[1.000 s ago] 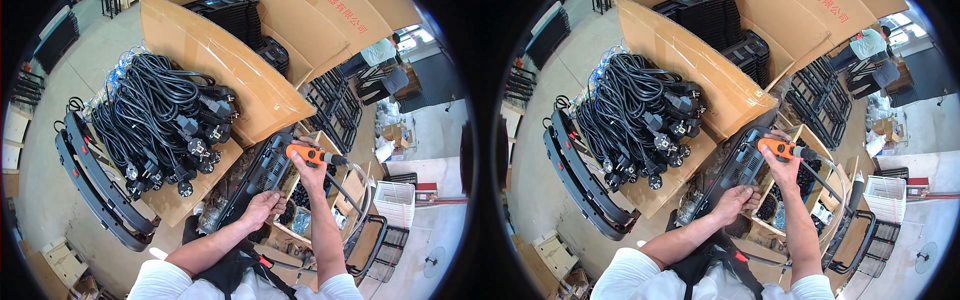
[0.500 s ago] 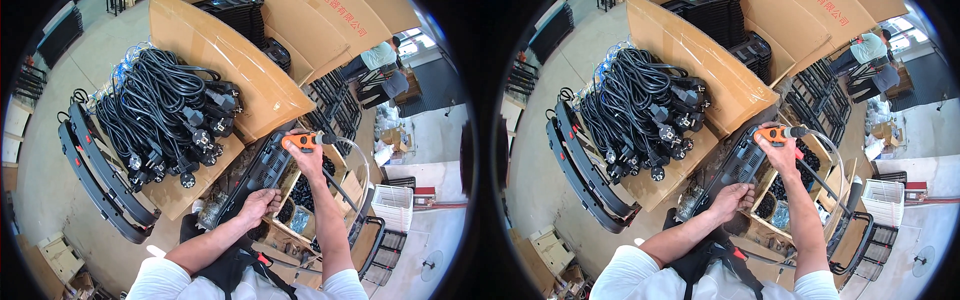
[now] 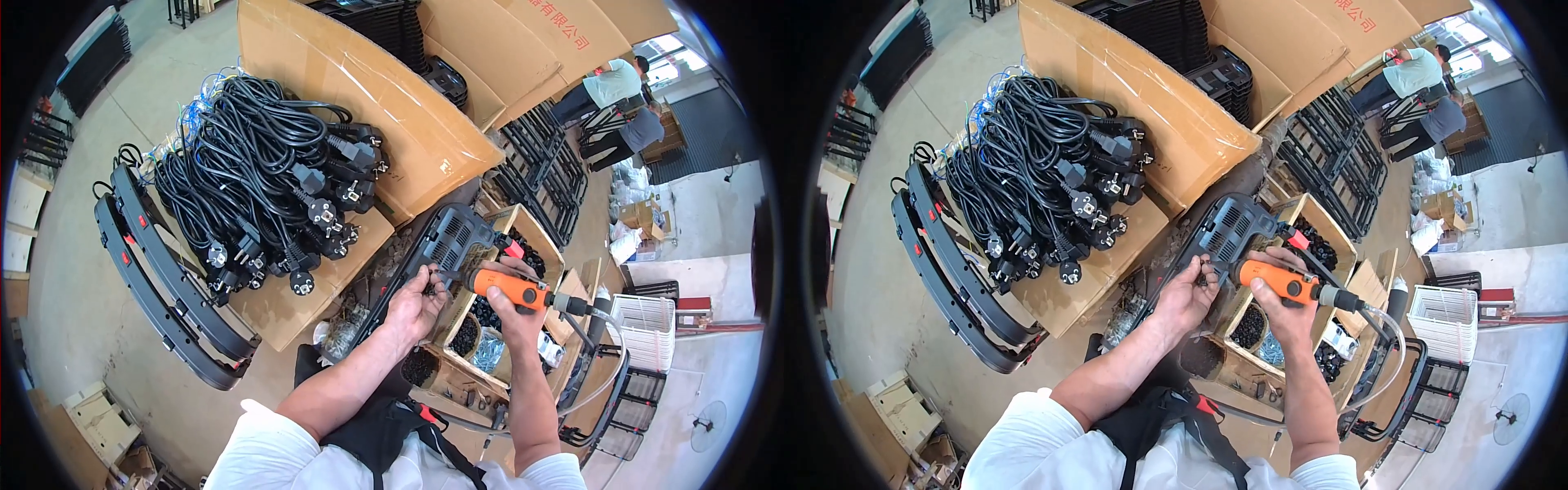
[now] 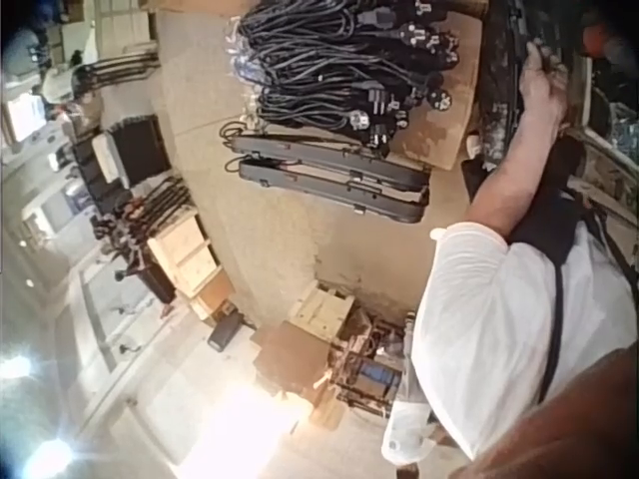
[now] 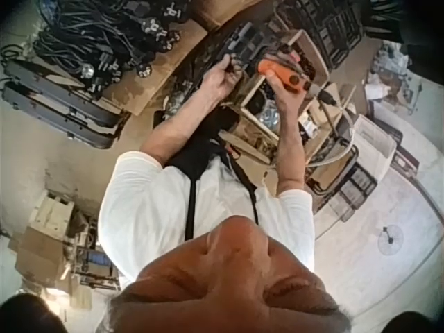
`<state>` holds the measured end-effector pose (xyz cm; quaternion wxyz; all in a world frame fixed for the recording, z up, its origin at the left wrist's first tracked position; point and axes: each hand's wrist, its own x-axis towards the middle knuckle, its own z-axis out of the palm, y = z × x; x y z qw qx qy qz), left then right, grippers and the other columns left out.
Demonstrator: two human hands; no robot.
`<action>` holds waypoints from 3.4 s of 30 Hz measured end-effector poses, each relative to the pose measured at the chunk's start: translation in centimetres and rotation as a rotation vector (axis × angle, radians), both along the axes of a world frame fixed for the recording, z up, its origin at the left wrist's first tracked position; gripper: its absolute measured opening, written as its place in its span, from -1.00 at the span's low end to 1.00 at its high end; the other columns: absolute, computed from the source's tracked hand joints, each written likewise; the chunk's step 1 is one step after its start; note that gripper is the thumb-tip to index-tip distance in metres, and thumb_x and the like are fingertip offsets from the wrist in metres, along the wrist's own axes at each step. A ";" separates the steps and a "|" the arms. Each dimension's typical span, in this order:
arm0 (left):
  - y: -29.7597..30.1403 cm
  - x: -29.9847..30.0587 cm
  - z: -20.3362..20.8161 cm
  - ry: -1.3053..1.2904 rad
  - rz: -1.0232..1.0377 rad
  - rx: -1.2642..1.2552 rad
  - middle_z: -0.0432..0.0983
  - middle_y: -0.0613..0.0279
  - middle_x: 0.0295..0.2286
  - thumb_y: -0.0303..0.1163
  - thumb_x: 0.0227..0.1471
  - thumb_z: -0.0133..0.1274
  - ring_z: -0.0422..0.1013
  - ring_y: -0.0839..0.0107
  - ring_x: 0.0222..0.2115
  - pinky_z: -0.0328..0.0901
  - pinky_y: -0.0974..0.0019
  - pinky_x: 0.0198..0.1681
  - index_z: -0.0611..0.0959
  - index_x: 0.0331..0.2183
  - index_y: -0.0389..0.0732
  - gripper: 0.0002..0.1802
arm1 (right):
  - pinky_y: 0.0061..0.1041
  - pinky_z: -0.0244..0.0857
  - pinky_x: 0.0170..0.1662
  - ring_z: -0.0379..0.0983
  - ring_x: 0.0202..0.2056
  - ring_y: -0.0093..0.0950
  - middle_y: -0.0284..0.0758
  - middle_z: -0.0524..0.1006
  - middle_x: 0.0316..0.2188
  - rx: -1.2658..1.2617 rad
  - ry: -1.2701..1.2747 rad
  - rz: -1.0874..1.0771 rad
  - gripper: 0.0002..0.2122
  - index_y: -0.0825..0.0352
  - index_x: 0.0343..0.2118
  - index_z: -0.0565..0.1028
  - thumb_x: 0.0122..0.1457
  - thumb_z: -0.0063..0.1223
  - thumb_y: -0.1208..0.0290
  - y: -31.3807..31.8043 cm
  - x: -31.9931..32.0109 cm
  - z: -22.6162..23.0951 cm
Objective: Assemble components of an outdoor power tool using an electric screwdriver and pliers.
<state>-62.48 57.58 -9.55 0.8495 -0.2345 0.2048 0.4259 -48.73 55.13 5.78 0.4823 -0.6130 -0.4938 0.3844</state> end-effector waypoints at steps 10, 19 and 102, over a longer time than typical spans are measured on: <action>-0.1 0.6 -0.4 -0.025 -0.006 0.067 0.44 0.36 -0.42 -0.21 0.40 0.02 0.40 0.49 -0.40 0.42 0.40 -0.27 0.55 -0.05 -0.18 -0.74 | -0.32 0.37 0.23 0.54 0.07 -0.36 -0.07 0.61 0.02 -0.043 0.054 -0.054 -0.50 0.46 0.15 0.40 0.15 0.32 0.53 -1.1 -0.1 -0.7; -0.8 1.6 0.3 0.111 0.025 0.073 0.53 0.28 -0.34 -0.26 0.40 0.01 0.49 0.42 -0.34 0.52 0.37 -0.19 0.62 -0.04 -0.25 -0.72 | -0.32 0.36 0.24 0.54 0.08 -0.36 -0.08 0.61 0.02 0.022 0.114 -0.123 -0.51 0.44 0.15 0.40 0.18 0.31 0.54 0.0 -0.5 -2.7; -16.3 -10.7 -1.3 0.392 -0.408 0.462 0.60 0.23 -0.26 -0.28 0.44 -0.05 0.55 0.50 -0.30 0.44 0.44 -0.26 0.60 -0.03 -0.24 -0.73 | -0.36 0.40 0.22 0.53 0.09 -0.35 -0.13 0.59 0.03 -0.088 -0.006 0.267 -0.64 0.44 0.03 0.48 0.17 0.27 0.64 -6.4 -8.8 -4.7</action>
